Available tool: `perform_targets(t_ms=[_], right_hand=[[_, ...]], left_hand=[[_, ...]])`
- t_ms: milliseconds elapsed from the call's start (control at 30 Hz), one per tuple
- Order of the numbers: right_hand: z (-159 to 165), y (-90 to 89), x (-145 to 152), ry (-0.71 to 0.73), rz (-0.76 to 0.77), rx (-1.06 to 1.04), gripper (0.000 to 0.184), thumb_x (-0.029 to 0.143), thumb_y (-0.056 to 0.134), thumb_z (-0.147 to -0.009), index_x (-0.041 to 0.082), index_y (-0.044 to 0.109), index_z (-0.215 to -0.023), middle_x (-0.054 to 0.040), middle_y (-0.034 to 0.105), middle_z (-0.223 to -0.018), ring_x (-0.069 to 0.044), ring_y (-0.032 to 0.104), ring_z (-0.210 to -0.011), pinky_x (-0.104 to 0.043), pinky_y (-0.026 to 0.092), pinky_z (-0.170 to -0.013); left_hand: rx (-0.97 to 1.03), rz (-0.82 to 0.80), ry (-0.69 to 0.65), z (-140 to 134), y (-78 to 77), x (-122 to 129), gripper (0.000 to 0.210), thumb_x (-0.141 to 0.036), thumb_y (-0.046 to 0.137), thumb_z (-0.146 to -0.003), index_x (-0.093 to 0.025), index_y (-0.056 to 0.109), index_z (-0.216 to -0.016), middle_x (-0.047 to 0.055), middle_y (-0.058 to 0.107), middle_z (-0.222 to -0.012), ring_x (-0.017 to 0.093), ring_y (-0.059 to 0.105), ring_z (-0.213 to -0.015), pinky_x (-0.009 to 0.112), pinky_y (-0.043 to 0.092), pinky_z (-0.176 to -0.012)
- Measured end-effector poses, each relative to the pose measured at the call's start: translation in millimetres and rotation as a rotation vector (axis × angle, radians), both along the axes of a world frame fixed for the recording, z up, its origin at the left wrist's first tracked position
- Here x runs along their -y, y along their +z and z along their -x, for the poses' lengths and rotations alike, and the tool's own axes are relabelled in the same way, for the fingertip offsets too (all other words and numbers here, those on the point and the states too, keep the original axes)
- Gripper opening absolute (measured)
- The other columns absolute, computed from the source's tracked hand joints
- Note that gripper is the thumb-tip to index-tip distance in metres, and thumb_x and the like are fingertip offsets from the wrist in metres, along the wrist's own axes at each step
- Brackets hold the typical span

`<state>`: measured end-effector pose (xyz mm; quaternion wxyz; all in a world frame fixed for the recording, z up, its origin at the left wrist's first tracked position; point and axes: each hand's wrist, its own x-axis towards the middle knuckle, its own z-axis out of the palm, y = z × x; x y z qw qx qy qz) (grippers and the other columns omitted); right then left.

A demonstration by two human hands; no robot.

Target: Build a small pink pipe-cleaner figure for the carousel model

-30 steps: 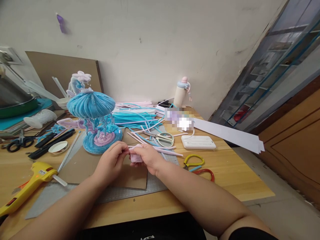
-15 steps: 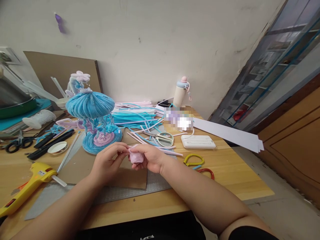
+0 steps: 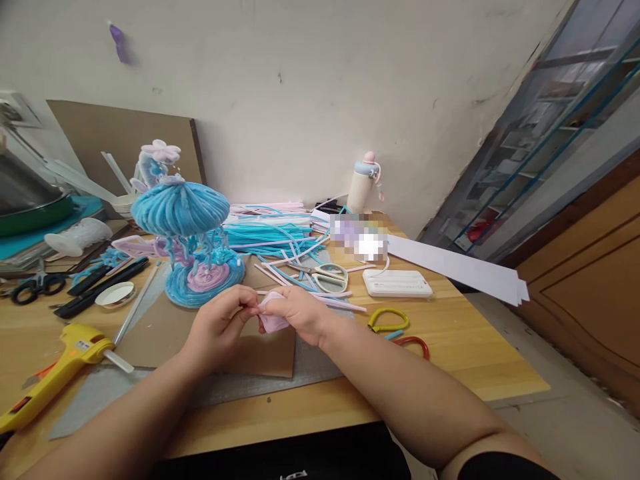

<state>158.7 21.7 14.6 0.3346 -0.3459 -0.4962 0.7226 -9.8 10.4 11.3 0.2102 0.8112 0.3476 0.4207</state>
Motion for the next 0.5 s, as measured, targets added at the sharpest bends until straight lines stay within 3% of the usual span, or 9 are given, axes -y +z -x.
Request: perform_targets(t_ms=[167, 233, 300, 400, 500], right_hand=[[1.1, -1.1, 0.1, -0.054, -0.077, -0.011, 0.016, 0.027, 0.066, -0.066, 0.013, 0.059, -0.07, -0.001, 0.062, -0.061, -0.011, 0.055, -0.056, -0.022, 0.04, -0.057], [1.3, -0.3, 0.8, -0.049, -0.1, -0.03, 0.016, 0.026, 0.065, -0.066, 0.013, 0.058, -0.07, -0.0008, 0.061, -0.061, -0.011, 0.055, -0.056, -0.023, 0.04, -0.057], [1.6, 0.8, 2.0, -0.048, -0.121, -0.033, 0.015, 0.027, 0.064, -0.067, 0.013, 0.056, -0.068, -0.0006, 0.061, -0.06, -0.011, 0.054, -0.055, -0.023, 0.039, -0.056], [1.4, 1.5, 3.3, -0.064, -0.141, -0.028, 0.016, 0.027, 0.063, -0.069, 0.015, 0.052, -0.066, 0.0004, 0.058, -0.059, -0.011, 0.053, -0.055, -0.023, 0.038, -0.055], [-1.4, 0.7, 1.8, -0.048, -0.123, -0.03, 0.017, 0.028, 0.064, -0.069, 0.016, 0.052, -0.067, 0.0016, 0.055, -0.06, -0.011, 0.052, -0.055, -0.023, 0.036, -0.054]], left_hand=[[0.318, 0.415, -0.067, -3.6, -1.1, -2.0, 0.01, -0.024, 0.057, -0.082, -0.018, 0.051, -0.078, -0.002, 0.056, -0.071, 0.012, 0.057, -0.061, 0.024, 0.044, -0.058], [0.351, 0.528, -0.077, -4.3, -1.5, -2.0, 0.013, -0.029, 0.057, -0.082, -0.019, 0.049, -0.08, -0.003, 0.056, -0.068, 0.011, 0.056, -0.058, 0.022, 0.041, -0.055], [0.247, 0.508, -0.082, -3.8, -0.6, -1.0, 0.016, -0.032, 0.052, -0.085, -0.018, 0.048, -0.077, -0.002, 0.056, -0.067, 0.011, 0.054, -0.059, 0.022, 0.04, -0.056], [0.023, 0.327, -0.085, -1.9, 2.5, 1.2, 0.027, -0.031, 0.04, -0.091, -0.017, 0.051, -0.07, 0.0, 0.056, -0.068, 0.012, 0.051, -0.064, 0.023, 0.038, -0.062], [-0.057, 0.24, -0.073, 0.0, 5.3, 2.9, 0.025, -0.03, 0.036, -0.092, -0.018, 0.054, -0.08, 0.001, 0.058, -0.075, 0.013, 0.051, -0.069, 0.024, 0.039, -0.066]])
